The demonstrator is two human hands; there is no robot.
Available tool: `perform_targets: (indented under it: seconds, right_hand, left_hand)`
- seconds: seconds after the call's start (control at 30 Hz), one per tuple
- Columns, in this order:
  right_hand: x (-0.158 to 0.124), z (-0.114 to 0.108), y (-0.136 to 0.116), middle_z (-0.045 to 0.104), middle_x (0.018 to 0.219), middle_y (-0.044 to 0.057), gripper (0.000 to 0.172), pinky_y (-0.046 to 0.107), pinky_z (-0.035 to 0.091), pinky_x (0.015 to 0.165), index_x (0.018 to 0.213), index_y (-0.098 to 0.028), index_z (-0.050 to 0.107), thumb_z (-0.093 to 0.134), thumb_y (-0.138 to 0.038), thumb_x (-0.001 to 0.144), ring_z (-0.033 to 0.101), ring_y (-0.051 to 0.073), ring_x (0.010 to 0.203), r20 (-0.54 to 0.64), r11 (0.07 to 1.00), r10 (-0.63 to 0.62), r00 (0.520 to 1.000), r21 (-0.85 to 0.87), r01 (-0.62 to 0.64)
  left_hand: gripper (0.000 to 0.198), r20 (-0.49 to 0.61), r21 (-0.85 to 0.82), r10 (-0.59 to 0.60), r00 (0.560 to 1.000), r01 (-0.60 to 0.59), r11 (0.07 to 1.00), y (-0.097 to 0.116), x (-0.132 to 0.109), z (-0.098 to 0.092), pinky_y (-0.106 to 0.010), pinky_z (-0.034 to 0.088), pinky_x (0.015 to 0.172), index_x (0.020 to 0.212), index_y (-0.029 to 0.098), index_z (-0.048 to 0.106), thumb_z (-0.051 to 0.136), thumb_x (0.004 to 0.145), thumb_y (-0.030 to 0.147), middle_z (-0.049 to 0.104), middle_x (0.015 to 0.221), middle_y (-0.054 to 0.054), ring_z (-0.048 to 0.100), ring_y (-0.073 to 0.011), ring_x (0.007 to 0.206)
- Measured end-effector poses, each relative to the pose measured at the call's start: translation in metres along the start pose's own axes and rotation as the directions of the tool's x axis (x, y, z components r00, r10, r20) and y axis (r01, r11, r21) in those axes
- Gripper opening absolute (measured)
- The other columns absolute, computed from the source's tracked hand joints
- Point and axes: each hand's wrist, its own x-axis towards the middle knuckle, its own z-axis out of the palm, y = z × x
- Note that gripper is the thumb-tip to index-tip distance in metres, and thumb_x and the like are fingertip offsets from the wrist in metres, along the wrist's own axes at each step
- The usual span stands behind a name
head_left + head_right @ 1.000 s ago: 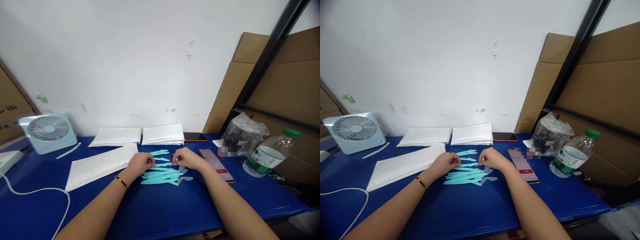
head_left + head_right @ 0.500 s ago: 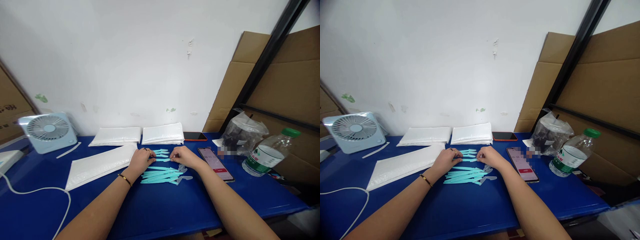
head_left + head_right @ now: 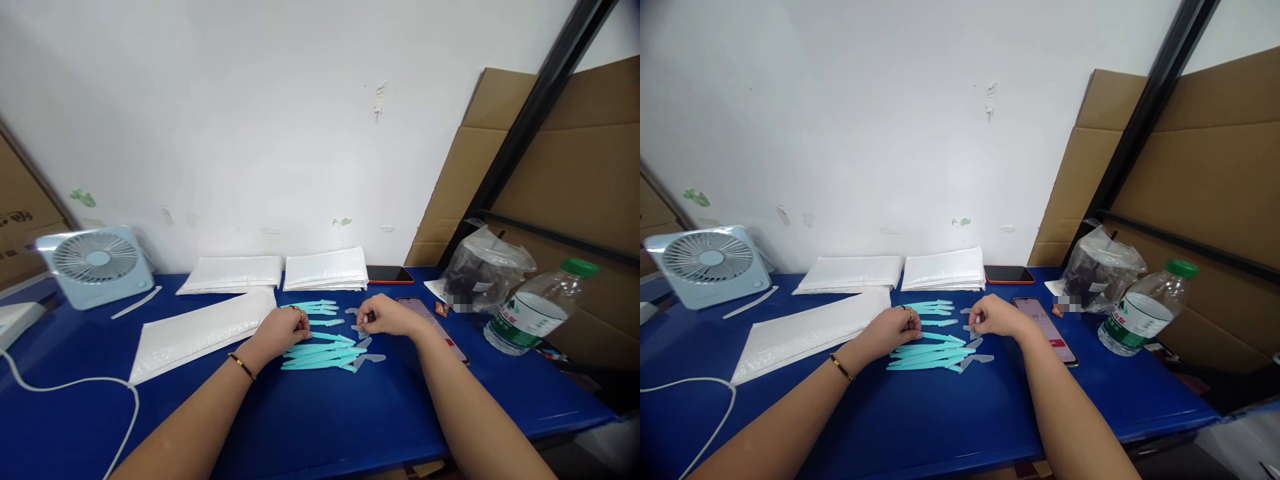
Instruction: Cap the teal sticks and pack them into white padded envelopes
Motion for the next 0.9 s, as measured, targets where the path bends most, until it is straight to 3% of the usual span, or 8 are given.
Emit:
perform_targets:
  seconds: [0.47,0.67,0.8,0.9]
  right_hand:
    - [0.001,0.000,-0.004,0.067,0.072,0.004,0.020,0.020,0.038,0.051,0.079,-0.016,0.070,0.057,-0.029,0.073,0.055,0.012,0.059,0.015,0.999,-0.021,1.000,0.028,0.020]
    - [-0.001,-0.003,-0.003,0.068,0.074,0.004,0.018,0.020,0.039,0.053,0.079,-0.016,0.070,0.057,-0.027,0.073,0.057,0.012,0.061,-0.039,0.999,-0.011,0.999,0.044,0.013]
    - [0.004,0.004,-0.006,0.066,0.071,0.003,0.019,0.020,0.039,0.051,0.081,-0.016,0.070,0.058,-0.028,0.073,0.056,0.012,0.059,-0.032,0.997,-0.036,0.999,0.071,0.039]
    - [0.011,0.013,-0.009,0.066,0.072,0.003,0.019,0.021,0.041,0.054,0.082,-0.016,0.069,0.056,-0.027,0.075,0.057,0.012,0.062,-0.098,0.995,-0.061,0.993,0.077,0.069]
  left_hand:
    - [0.016,-0.062,-0.010,-0.043,0.997,0.043,0.999,-0.009,0.001,-0.002,-0.023,0.035,0.058,0.076,0.020,0.059,0.054,0.076,0.036,0.060,0.074,0.000,0.053,-0.0136,0.066]
    - [0.016,-0.074,-0.020,-0.055,0.996,0.054,0.998,-0.010,0.001,-0.003,-0.023,0.036,0.059,0.076,0.021,0.059,0.054,0.076,0.035,0.060,0.075,0.000,0.054,-0.0136,0.067]
    - [0.015,-0.075,-0.032,-0.049,0.996,0.047,0.998,-0.006,0.001,-0.004,-0.022,0.037,0.059,0.076,0.021,0.059,0.054,0.077,0.034,0.060,0.074,0.001,0.055,-0.0131,0.067]
    - [0.015,-0.085,-0.010,-0.047,0.995,0.047,0.999,-0.002,0.001,-0.006,-0.023,0.037,0.059,0.076,0.021,0.059,0.053,0.077,0.035,0.059,0.073,0.001,0.054,-0.0134,0.067]
